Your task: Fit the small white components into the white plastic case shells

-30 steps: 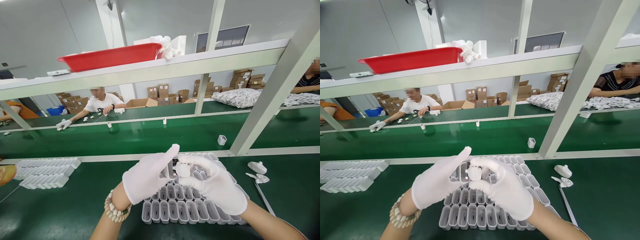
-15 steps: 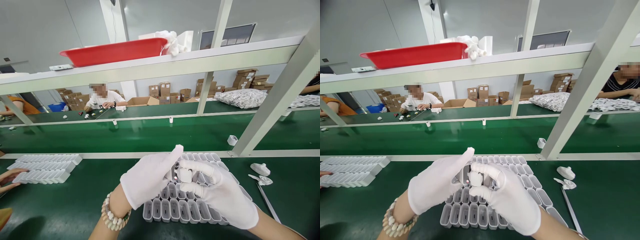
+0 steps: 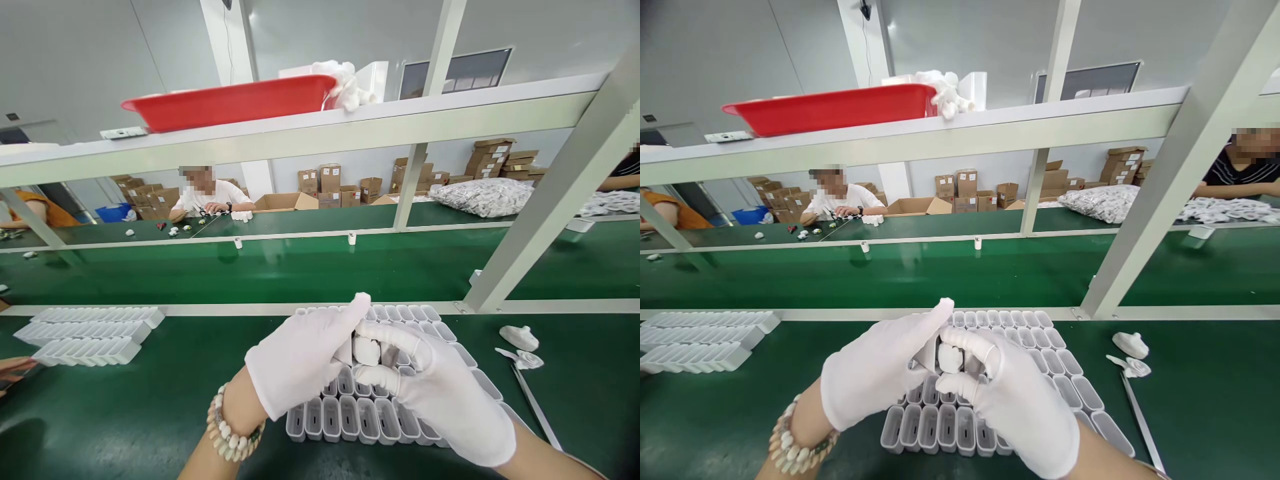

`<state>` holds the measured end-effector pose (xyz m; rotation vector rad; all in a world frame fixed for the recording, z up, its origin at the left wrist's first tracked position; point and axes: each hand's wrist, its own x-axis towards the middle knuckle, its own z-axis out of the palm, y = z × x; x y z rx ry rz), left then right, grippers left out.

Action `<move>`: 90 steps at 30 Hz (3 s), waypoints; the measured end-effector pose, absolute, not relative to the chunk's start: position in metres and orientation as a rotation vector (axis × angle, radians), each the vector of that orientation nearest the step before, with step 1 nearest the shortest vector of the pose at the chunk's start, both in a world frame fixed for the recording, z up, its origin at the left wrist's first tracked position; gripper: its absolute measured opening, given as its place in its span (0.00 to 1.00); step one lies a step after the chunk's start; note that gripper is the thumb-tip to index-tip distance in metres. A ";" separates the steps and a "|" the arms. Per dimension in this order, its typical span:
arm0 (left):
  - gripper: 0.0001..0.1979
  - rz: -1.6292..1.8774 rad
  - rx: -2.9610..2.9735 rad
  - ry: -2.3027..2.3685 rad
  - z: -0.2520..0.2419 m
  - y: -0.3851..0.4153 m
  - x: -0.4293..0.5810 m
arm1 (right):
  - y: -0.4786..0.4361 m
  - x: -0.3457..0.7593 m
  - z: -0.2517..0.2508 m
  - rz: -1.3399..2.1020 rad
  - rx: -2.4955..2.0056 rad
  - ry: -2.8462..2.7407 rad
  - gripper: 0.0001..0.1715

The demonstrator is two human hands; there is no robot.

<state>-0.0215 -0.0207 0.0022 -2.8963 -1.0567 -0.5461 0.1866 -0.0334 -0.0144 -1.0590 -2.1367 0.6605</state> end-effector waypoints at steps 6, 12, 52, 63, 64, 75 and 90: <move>0.44 -0.683 -2.871 -1.198 0.003 -0.022 -0.021 | -0.032 0.187 -0.031 0.432 -1.070 -1.861 0.28; 0.42 -0.851 -2.887 -1.381 0.004 -0.025 -0.012 | -0.031 0.182 -0.032 0.067 -0.850 -1.949 0.14; 0.39 -1.441 -2.785 -0.876 -0.007 -0.029 0.000 | -0.036 0.165 -0.049 0.052 -0.815 -1.894 0.27; 0.44 -1.648 -3.254 -1.043 -0.017 -0.022 -0.006 | -0.049 0.175 -0.021 0.673 -0.912 -1.879 0.38; 0.43 -1.668 -3.278 -1.056 -0.018 -0.021 -0.005 | -0.048 0.177 -0.020 0.727 -0.900 -1.867 0.38; 0.40 -1.530 -3.208 -1.438 -0.014 -0.025 0.003 | -0.041 0.181 -0.010 0.986 -0.920 -1.784 0.19; 0.41 -1.345 -3.025 -1.752 -0.016 -0.021 0.010 | -0.035 0.177 -0.026 0.686 -0.970 -1.933 0.29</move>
